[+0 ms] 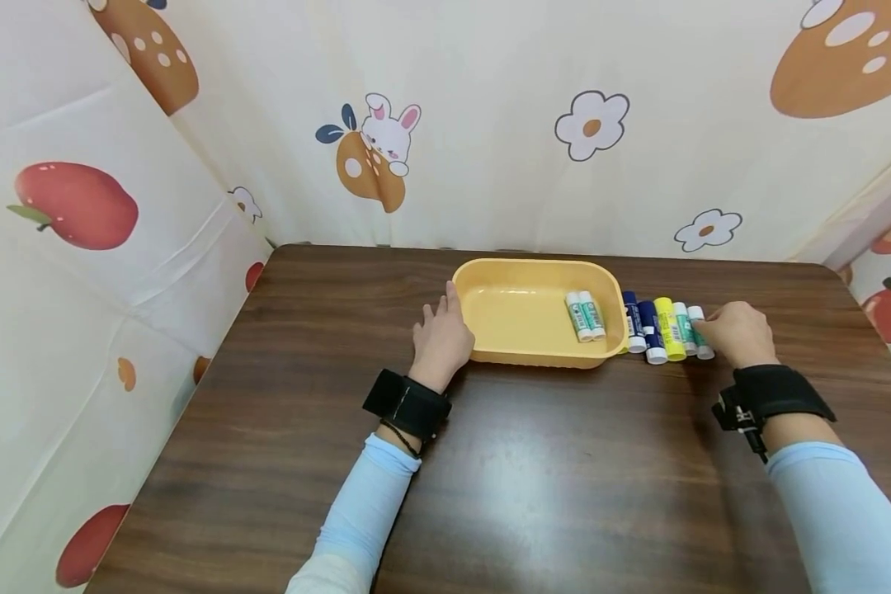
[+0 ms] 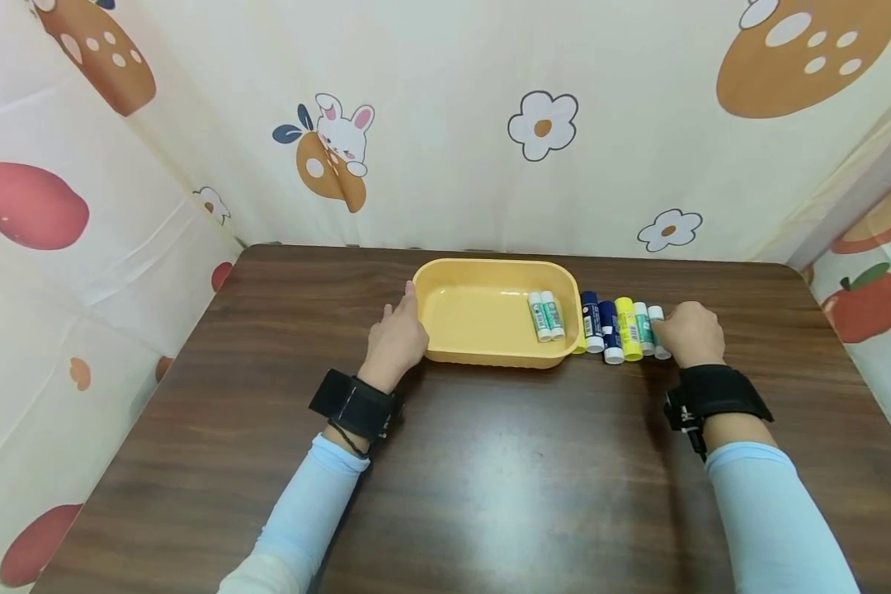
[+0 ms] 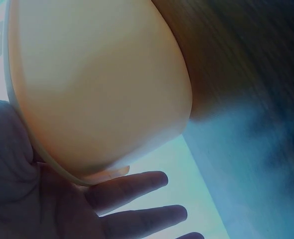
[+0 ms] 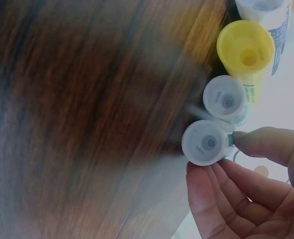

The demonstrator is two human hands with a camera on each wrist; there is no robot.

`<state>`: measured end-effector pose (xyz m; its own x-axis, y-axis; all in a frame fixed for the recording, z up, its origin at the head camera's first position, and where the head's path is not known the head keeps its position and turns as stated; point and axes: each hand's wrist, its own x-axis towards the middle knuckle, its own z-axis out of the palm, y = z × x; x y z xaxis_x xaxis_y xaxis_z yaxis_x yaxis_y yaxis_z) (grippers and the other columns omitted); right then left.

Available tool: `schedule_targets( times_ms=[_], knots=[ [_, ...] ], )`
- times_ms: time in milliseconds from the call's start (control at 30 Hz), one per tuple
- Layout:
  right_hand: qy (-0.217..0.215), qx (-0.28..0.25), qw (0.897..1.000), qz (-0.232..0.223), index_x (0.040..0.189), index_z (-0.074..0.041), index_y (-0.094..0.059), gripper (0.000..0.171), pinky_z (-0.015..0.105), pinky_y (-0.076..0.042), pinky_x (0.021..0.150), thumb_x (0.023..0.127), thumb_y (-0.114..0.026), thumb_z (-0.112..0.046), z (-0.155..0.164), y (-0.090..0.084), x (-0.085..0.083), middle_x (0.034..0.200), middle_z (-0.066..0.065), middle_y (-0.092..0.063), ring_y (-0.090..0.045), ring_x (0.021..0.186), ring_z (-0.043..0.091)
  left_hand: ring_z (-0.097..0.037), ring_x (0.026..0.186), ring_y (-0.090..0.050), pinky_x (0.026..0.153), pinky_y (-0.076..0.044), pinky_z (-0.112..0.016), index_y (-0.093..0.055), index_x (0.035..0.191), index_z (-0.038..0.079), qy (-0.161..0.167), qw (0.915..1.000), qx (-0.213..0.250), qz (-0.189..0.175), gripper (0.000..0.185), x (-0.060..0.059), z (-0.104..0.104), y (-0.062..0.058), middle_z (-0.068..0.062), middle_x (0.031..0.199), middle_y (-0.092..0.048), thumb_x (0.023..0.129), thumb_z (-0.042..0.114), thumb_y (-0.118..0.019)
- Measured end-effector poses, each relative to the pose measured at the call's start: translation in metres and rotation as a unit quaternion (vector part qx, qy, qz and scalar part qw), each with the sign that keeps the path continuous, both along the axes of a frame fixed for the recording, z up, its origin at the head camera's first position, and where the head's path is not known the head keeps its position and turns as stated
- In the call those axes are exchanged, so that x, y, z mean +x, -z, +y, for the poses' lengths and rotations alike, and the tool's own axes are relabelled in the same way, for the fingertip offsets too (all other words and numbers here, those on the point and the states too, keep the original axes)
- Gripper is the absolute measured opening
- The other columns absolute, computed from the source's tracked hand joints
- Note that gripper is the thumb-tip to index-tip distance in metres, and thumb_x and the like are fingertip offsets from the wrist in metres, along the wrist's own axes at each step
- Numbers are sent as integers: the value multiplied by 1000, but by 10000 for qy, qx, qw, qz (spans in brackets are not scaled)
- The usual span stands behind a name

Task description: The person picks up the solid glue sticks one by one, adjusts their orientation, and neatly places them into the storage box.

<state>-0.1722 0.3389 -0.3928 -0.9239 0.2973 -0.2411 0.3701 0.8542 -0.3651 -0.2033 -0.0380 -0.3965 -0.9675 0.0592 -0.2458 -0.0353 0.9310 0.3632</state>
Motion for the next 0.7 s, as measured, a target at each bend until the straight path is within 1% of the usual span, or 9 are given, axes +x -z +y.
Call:
schedule_targets(
  times_ms=[100, 200, 267, 367, 433, 500, 600, 700],
  knots=[
    [27, -16, 9997, 239, 103, 19, -61, 45, 36, -40, 58, 89, -51, -22, 0, 1, 2, 96, 34, -60, -52, 81, 39, -37, 142, -22, 109, -28, -54, 1, 152, 13, 25, 9999, -100, 10, 68, 1, 0, 2, -11, 154, -27, 97, 19, -39],
    [74, -94, 9985, 536, 104, 19, -61, 46, 33, -39, 56, 90, -50, -23, -3, -4, 1, 101, 36, -59, -53, 84, 40, -37, 141, -22, 108, -29, -54, 1, 152, 13, 39, 9999, -109, 44, 68, 0, 0, 3, -11, 154, -27, 97, 19, -39],
    [119, -179, 9975, 674, 107, 18, -60, 49, 30, -39, 55, 91, -49, -27, -7, -12, 0, 104, 36, -58, -52, 87, 40, -37, 141, -22, 108, -29, -54, 1, 152, 13, 48, 9999, -115, 61, 68, -1, 0, 2, -11, 154, -27, 97, 19, -39],
    [115, -352, 9955, 868, 111, 16, -59, 54, 30, -38, 57, 94, -48, -33, -18, -27, -3, 108, 36, -57, -50, 90, 40, -37, 142, -22, 108, -29, -55, 2, 152, 14, 47, 9999, -105, 60, 69, -3, 1, 0, -11, 154, -27, 97, 19, -39],
    [25, -424, 9933, 1079, 111, 15, -60, 55, 30, -38, 58, 94, -48, -36, -29, -36, -5, 108, 35, -58, -52, 90, 39, -37, 142, -22, 109, -28, -55, 2, 152, 14, 35, 9999, -59, 80, 69, -4, 1, -1, -10, 154, -26, 96, 19, -40],
    [-118, -508, 9906, 1262, 110, 13, -62, 55, 30, -39, 58, 94, -49, -37, -40, -45, -8, 103, 33, -61, -55, 86, 37, -37, 142, -22, 109, -27, -55, 1, 152, 14, 24, 10000, 19, 93, 70, -5, 1, -1, -11, 154, -26, 96, 19, -40],
    [-261, -640, 9884, 1353, 108, 11, -64, 52, 28, -42, 56, 93, -51, -37, -58, -52, -12, 96, 30, -65, -59, 77, 31, -38, 142, -22, 109, -26, -56, 1, 152, 14, 0, 9999, 91, 59, 70, -4, 1, -1, -11, 154, -26, 96, 18, -41],
    [-303, -751, 9894, 1202, 109, 10, -64, 51, 25, -42, 55, 92, -52, -37, -71, -54, -15, 95, 28, -65, -58, 77, 29, -38, 142, -20, 110, -26, -55, 2, 152, 14, -8, 10000, 61, -55, 70, -3, 1, 0, -10, 155, -25, 96, 18, -40]
  ],
)
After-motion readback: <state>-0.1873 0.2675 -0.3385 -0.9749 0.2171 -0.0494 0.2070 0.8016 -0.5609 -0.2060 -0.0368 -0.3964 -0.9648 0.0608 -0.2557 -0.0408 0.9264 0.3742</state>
